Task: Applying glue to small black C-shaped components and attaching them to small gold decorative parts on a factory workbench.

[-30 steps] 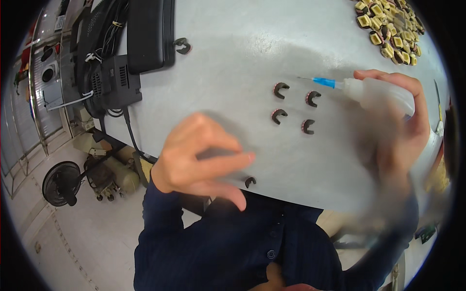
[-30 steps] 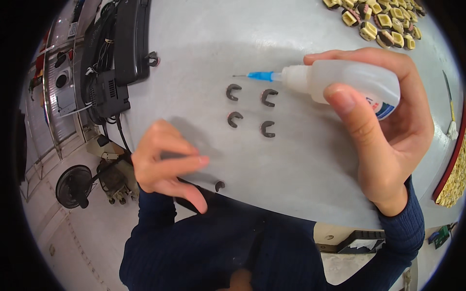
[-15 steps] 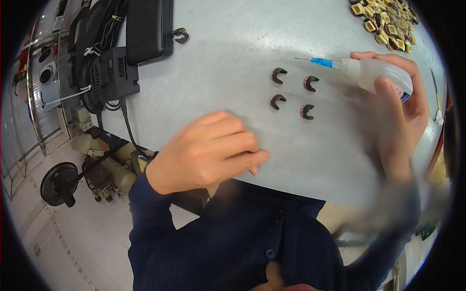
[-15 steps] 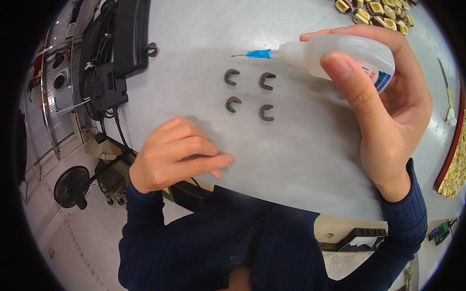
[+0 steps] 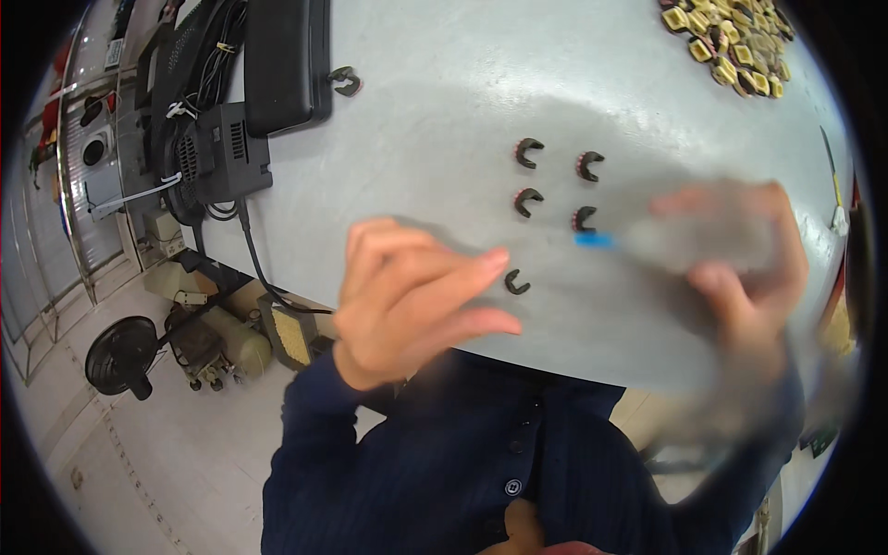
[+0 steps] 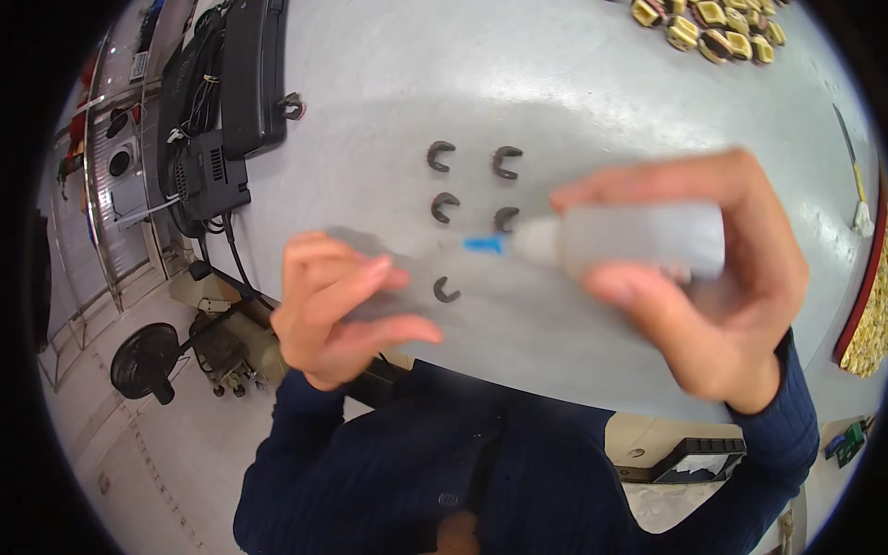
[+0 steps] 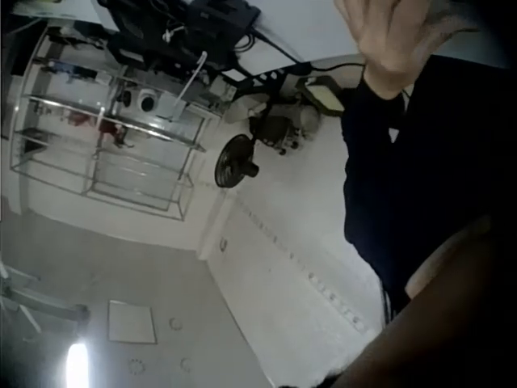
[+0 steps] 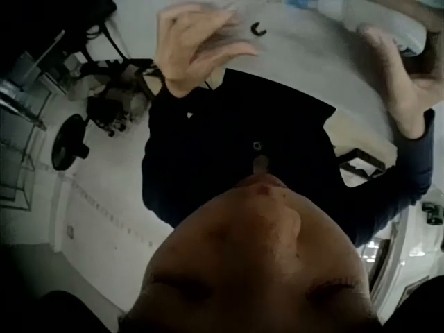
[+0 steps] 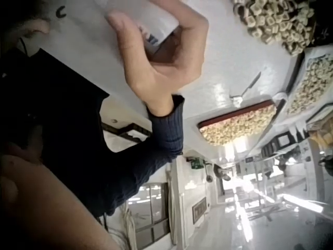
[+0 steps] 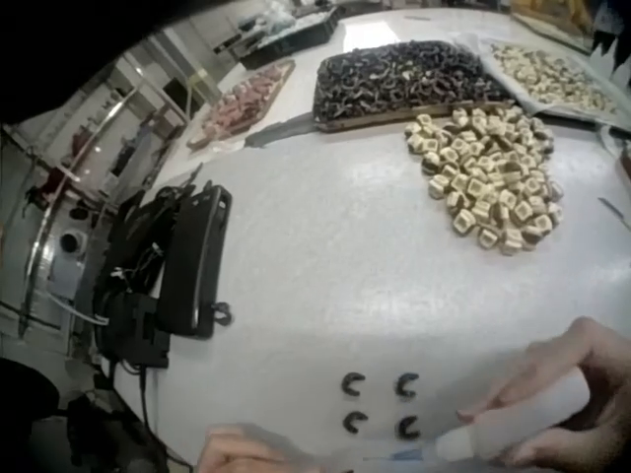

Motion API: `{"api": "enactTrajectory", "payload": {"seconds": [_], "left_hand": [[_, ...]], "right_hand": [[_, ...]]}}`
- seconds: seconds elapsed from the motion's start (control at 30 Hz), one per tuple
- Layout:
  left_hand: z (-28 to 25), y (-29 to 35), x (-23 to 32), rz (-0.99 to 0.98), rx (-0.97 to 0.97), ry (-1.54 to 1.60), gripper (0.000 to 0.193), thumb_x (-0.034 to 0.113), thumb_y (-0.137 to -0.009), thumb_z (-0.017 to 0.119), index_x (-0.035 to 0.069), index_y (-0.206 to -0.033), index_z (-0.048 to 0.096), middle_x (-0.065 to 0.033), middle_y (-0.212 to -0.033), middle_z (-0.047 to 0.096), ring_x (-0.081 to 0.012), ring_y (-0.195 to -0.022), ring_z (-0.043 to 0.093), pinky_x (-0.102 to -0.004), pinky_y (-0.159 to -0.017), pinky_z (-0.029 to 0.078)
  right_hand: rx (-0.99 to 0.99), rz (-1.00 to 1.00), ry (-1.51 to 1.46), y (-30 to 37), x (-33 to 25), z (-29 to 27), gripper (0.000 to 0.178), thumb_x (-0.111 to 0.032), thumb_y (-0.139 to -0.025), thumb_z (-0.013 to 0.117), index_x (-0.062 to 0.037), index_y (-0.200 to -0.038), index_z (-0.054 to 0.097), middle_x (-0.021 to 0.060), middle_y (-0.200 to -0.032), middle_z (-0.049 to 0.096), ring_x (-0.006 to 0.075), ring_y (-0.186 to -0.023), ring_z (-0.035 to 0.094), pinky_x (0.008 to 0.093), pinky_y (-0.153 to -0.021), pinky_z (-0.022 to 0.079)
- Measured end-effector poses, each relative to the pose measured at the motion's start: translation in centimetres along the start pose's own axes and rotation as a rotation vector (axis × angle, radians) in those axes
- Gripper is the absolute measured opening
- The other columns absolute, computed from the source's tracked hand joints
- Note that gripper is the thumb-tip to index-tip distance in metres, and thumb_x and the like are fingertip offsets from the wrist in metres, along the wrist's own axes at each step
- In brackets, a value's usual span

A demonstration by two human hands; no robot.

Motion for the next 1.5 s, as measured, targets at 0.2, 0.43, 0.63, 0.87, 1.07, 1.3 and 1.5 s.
{"api": "enactTrajectory", "payload": {"seconds": [0.2, 0.43, 0.63, 0.87, 1.07, 1.3, 1.5], "left_hand": [[0.7, 2.0, 0.2, -0.186, 0.205, 0.003, 0.088, 0.026, -0.056, 0.089, 0.001, -0.126, 0.044, -0.0080, -0.081, 0.072, -0.0254, -0.096, 0.053, -0.0388, -0.077, 0.043], [1.5, 1.6, -0.1, -0.172, 0.098, 0.015, 0.083, 0.018, -0.061, 0.088, 0.000, -0.127, 0.042, -0.0067, -0.080, 0.072, -0.0262, -0.097, 0.056, -0.0407, -0.077, 0.043], [1.6, 1.7, -0.1, -0.154, 0.123, 0.030, 0.084, 0.017, -0.061, 0.088, 0.000, -0.128, 0.041, -0.0073, -0.079, 0.072, -0.0262, -0.095, 0.058, -0.0400, -0.073, 0.043], [1.7, 1.6, 0.1, -0.129, 0.093, 0.036, 0.086, 0.015, -0.061, 0.088, 0.000, -0.129, 0.038, -0.0077, -0.080, 0.072, -0.0262, -0.097, 0.057, -0.0395, -0.073, 0.042], [1.3, 1.7, -0.3, -0.159, 0.144, 0.086, 0.074, 0.011, -0.059, 0.088, 0.003, -0.121, 0.048, -0.0029, -0.081, 0.072, -0.0225, -0.099, 0.055, -0.0362, -0.077, 0.041], [1.8, 1.6, 0.1, -0.126, 0.057, 0.033, 0.085, 0.014, -0.061, 0.088, 0.000, -0.128, 0.038, -0.0069, -0.081, 0.072, -0.0261, -0.100, 0.055, -0.0398, -0.073, 0.042], [1.9, 1.6, 0.2, -0.107, 0.061, 0.040, 0.084, 0.014, -0.061, 0.088, 0.002, -0.127, 0.037, -0.0066, -0.082, 0.073, -0.0263, -0.100, 0.055, -0.0395, -0.074, 0.042]], "right_hand": [[-0.160, -0.263, 0.047, 1.6, -1.0, 1.1, 0.042, -0.004, -0.071, 0.079, 0.0019, -0.103, 0.052, 0.0248, -0.093, 0.068, 0.0239, -0.083, 0.068, 0.0280, -0.064, 0.046], [-0.185, -0.410, 0.174, 1.1, -2.5, 2.5, 0.046, -0.008, -0.064, 0.086, 0.0006, -0.098, 0.055, 0.0231, -0.087, 0.070, 0.0241, -0.071, 0.070, 0.0248, -0.055, 0.039], [-0.205, -0.396, 0.182, 1.0, -2.4, 2.6, 0.046, -0.009, -0.063, 0.086, 0.0003, -0.097, 0.057, 0.0223, -0.087, 0.070, 0.0233, -0.072, 0.070, 0.0242, -0.055, 0.040], [-0.196, -0.390, 0.172, 0.9, -2.4, 2.7, 0.043, -0.009, -0.064, 0.087, 0.0009, -0.095, 0.059, 0.0224, -0.087, 0.070, 0.0223, -0.070, 0.070, 0.0236, -0.056, 0.043], [-0.210, -0.400, 0.188, 0.8, -2.5, 3.0, 0.042, -0.010, -0.064, 0.087, 0.0009, -0.094, 0.059, 0.0221, -0.087, 0.070, 0.0213, -0.068, 0.069, 0.0230, -0.055, 0.043], [-0.203, -0.396, 0.194, 1.0, -2.4, 2.7, 0.043, -0.010, -0.064, 0.087, 0.0012, -0.095, 0.059, 0.0221, -0.087, 0.070, 0.0203, -0.065, 0.067, 0.0228, -0.055, 0.043], [-0.252, -0.199, 0.277, 1.6, -1.1, 2.5, 0.048, -0.026, -0.076, 0.079, -0.0045, -0.103, 0.047, 0.0215, -0.099, 0.069, 0.0238, -0.083, 0.065, 0.0339, -0.078, 0.043]]}}
Point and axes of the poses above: each hand's wrist, its own y-axis away from the middle knuckle, its own z-axis out of the palm, x = y × z, the point moved 9 cm from there along -y, towards the middle knuckle
